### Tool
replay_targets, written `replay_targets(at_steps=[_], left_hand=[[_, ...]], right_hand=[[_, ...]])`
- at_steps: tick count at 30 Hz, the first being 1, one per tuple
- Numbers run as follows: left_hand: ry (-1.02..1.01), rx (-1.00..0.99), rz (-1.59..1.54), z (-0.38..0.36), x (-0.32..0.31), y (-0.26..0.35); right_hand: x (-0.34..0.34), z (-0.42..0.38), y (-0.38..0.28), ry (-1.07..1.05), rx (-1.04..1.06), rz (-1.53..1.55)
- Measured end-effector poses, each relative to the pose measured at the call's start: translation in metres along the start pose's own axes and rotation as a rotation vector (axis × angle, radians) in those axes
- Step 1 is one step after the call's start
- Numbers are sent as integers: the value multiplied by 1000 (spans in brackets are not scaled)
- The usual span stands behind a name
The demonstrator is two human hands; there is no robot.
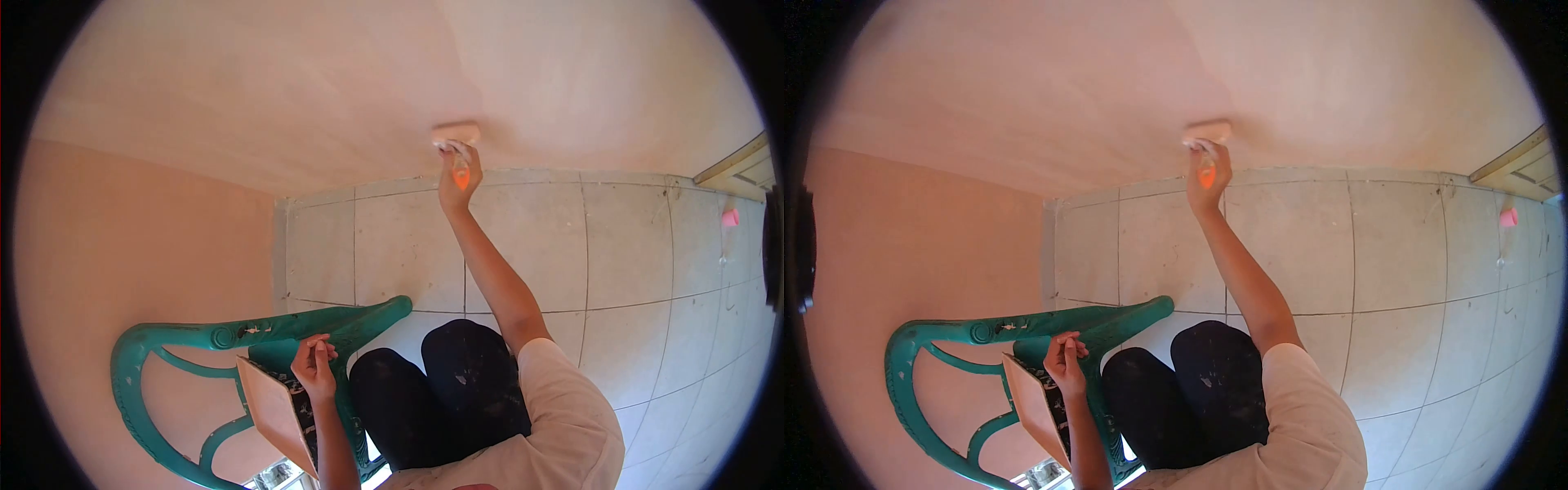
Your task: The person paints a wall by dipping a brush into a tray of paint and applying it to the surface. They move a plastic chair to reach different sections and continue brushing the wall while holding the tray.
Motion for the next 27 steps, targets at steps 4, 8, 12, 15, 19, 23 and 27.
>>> replay_targets(at_steps=[4,8,12,15,19,23,27], left_hand=[[27,-2,-1,0,-2,4],[26,-18,15,-1,-3,6],[33,-19,8,1,-1,6],[16,14,24,0,-1,3],[27,6,27,0,-2,8],[27,-10,42,3,-2,9],[32,-5,53,0,0,7]], right_hand=[[-30,-15,-55,-271,341,-101],[-2,-33,-11,-252,207,-199],[36,-63,41,-189,113,-263],[51,-54,85,28,-74,-196],[36,-10,30,-29,22,-144],[30,-24,-28,-221,220,-125],[52,-39,16,-228,146,-246]])
Point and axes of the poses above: each hand's wrist, its own z-axis towards the middle knuckle, its own x-axis out of the back of the hand, y = z × x, the point moved 6 cm from there along z, towards the middle knuckle, and after that the axes turned 7 degrees about -y, right-handed, at the moved point
